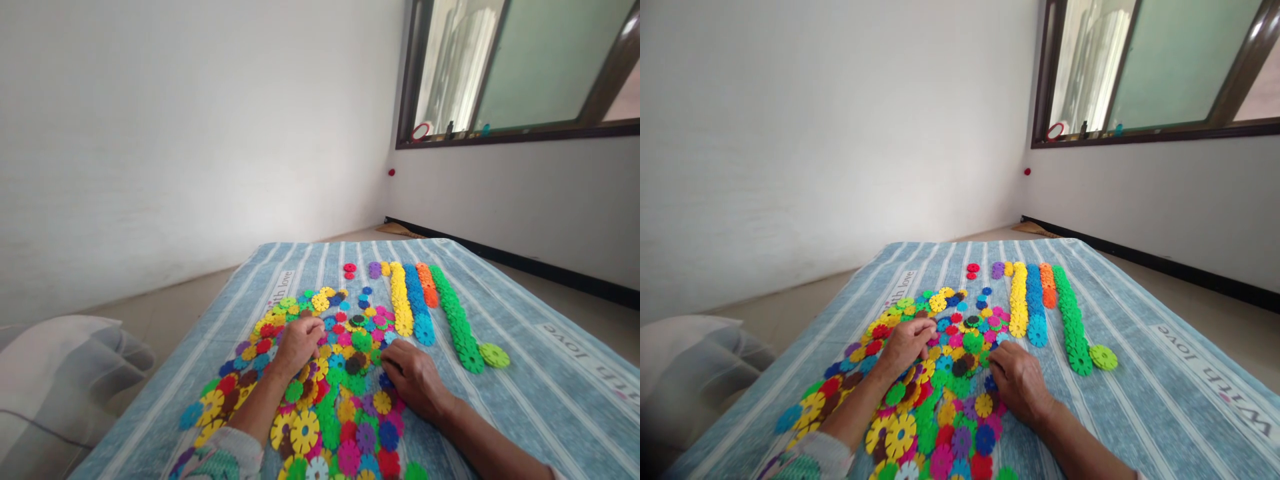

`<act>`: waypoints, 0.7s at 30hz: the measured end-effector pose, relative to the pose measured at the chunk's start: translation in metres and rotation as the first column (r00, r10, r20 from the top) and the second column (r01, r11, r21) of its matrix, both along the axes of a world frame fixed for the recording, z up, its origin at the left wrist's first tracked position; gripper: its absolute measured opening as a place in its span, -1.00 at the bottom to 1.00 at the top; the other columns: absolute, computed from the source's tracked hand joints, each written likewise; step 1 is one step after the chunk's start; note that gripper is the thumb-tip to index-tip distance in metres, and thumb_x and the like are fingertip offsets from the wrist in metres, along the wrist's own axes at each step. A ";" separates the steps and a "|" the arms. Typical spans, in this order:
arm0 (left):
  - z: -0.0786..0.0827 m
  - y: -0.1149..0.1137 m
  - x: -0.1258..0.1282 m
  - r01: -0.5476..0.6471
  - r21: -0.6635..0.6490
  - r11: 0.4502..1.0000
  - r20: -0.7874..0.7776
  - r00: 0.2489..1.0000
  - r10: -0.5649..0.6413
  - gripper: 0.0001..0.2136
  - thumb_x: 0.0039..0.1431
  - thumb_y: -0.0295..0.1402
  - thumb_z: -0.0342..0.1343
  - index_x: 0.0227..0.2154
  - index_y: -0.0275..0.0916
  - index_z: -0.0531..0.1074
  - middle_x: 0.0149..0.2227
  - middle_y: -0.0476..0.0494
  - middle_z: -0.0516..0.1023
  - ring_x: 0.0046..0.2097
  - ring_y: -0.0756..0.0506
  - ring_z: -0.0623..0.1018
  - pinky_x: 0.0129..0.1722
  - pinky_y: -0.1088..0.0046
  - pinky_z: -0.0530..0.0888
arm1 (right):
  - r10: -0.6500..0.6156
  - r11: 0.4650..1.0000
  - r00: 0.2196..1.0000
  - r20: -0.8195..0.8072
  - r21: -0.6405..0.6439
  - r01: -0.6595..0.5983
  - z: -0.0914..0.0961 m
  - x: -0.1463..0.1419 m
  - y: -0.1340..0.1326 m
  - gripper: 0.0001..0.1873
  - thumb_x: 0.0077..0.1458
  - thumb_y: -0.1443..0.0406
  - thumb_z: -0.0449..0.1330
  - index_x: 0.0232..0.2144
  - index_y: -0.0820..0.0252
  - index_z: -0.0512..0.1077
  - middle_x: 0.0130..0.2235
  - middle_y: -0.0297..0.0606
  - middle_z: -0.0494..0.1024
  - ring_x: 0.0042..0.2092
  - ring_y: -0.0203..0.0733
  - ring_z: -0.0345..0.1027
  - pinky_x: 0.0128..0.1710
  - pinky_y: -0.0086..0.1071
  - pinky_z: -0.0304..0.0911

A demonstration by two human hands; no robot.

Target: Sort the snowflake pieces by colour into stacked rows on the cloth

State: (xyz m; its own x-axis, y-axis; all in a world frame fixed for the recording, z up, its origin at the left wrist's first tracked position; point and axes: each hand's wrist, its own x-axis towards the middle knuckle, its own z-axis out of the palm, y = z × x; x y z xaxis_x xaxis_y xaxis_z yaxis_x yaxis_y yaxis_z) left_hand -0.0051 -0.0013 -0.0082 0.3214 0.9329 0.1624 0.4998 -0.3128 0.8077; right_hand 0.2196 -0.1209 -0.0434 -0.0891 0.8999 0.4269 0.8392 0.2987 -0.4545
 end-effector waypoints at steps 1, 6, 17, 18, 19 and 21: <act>-0.001 0.000 0.000 0.004 0.013 1.000 -0.010 1.000 -0.004 -0.79 0.03 -0.27 -0.03 -0.52 -0.26 0.43 -0.65 0.07 0.43 -0.67 0.02 0.44 -0.60 0.57 0.31 | 0.000 1.000 1.000 -0.004 0.004 0.000 0.000 0.000 0.000 -0.81 0.19 0.37 0.05 -0.44 0.15 0.41 -0.40 -0.33 0.40 -0.31 -0.26 0.30 -0.33 -0.42 0.09; -0.005 -0.001 0.003 0.064 0.140 0.988 -0.112 0.993 -0.048 -0.80 0.08 -0.32 -0.03 -0.53 -0.24 0.43 -0.71 0.10 0.33 -0.63 0.03 0.42 -0.55 0.58 0.30 | 0.001 1.000 1.000 -0.021 0.009 -0.001 0.001 0.000 -0.001 -0.81 0.18 0.38 0.04 -0.44 0.15 0.41 -0.40 -0.32 0.41 -0.32 -0.26 0.30 -0.32 -0.43 0.10; 0.010 -0.026 0.020 0.327 0.445 0.834 -0.361 0.918 -0.167 -0.90 0.03 -0.37 0.14 -0.40 -0.24 0.52 -0.39 -0.10 0.55 -0.29 -0.09 0.48 -0.24 0.42 0.38 | 0.026 1.000 0.999 -0.023 -0.010 -0.026 0.002 0.002 -0.001 -0.82 0.18 0.39 0.04 -0.42 0.15 0.41 -0.38 -0.30 0.42 -0.29 -0.24 0.30 -0.29 -0.41 0.12; 0.011 -0.028 0.022 0.370 0.454 0.810 -0.381 0.903 -0.198 -0.88 0.00 -0.34 0.19 -0.37 -0.23 0.52 -0.35 -0.11 0.56 -0.26 -0.11 0.48 -0.20 0.39 0.38 | 0.026 1.000 0.999 -0.026 -0.008 -0.026 0.002 0.003 -0.001 -0.82 0.18 0.38 0.05 -0.42 0.15 0.41 -0.38 -0.30 0.42 -0.29 -0.24 0.30 -0.29 -0.41 0.12; 0.012 -0.031 0.024 0.413 0.454 0.789 -0.407 0.885 -0.228 -0.84 -0.03 -0.31 0.22 -0.35 -0.22 0.52 -0.32 -0.12 0.56 -0.23 -0.12 0.47 -0.18 0.37 0.38 | 0.027 1.000 0.999 -0.029 -0.006 -0.027 0.002 0.003 -0.001 -0.82 0.18 0.38 0.05 -0.42 0.15 0.41 -0.38 -0.31 0.42 -0.29 -0.24 0.30 -0.29 -0.41 0.12; 0.012 -0.034 0.027 0.496 0.426 0.757 -0.473 0.835 -0.282 -0.82 -0.08 -0.29 0.26 -0.37 -0.21 0.53 -0.32 -0.11 0.55 -0.21 -0.14 0.46 -0.19 0.37 0.38 | 0.029 1.000 0.999 -0.033 -0.004 -0.030 0.002 0.003 -0.001 -0.83 0.18 0.38 0.05 -0.41 0.15 0.42 -0.38 -0.31 0.42 -0.29 -0.24 0.31 -0.29 -0.41 0.12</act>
